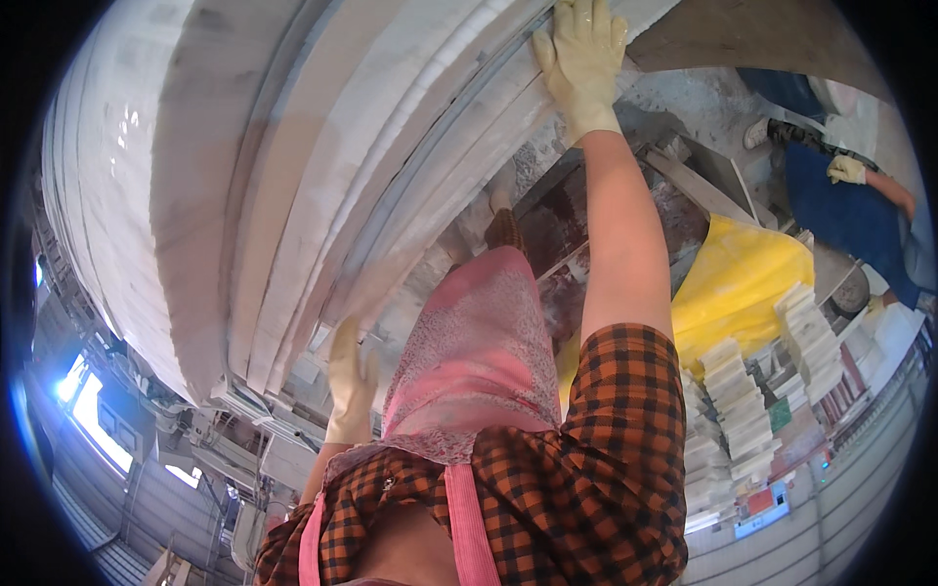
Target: The person repeatedly picks up white rectangular boards from a conveyor belt and stacks them into a large bundle. The person wears gloves and an apron while performing the task in a factory setting.
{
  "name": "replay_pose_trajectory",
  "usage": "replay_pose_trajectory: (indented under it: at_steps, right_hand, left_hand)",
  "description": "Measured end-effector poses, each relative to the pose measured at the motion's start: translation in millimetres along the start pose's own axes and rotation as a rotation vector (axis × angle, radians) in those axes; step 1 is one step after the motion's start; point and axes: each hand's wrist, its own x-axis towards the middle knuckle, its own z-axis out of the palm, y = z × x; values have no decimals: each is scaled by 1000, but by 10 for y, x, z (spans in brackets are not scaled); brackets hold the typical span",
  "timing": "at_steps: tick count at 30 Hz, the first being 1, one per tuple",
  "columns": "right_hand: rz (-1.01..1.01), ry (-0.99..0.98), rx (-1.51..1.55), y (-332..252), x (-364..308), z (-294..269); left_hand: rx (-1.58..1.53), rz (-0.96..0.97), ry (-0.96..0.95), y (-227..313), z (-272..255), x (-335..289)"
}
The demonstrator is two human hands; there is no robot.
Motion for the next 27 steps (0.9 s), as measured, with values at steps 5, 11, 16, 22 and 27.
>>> replay_pose_trajectory:
  at_steps: [5, 11, 16, 22, 27]
  right_hand:
    - [-42, 32, -61, 94, -24, 149]
    - [-54, 82, -54, 73, -70, 155]
    - [-50, 96, -3, 79, 4, 93]
    - [-5, -51, -105, -402, -347, -358]
    - [-47, -59, 197, -1065, -853, -387]
  left_hand:
    - [154, 303, 56, 777, 406, 1306]
    - [516, 374, 226, 926, 945, 1871]
    - [603, 599, 211, 631, 892, 1924]
    - [597, 638, 256, 648, 826, 1951]
    - [573, 648, 197, 677, 729, 1983]
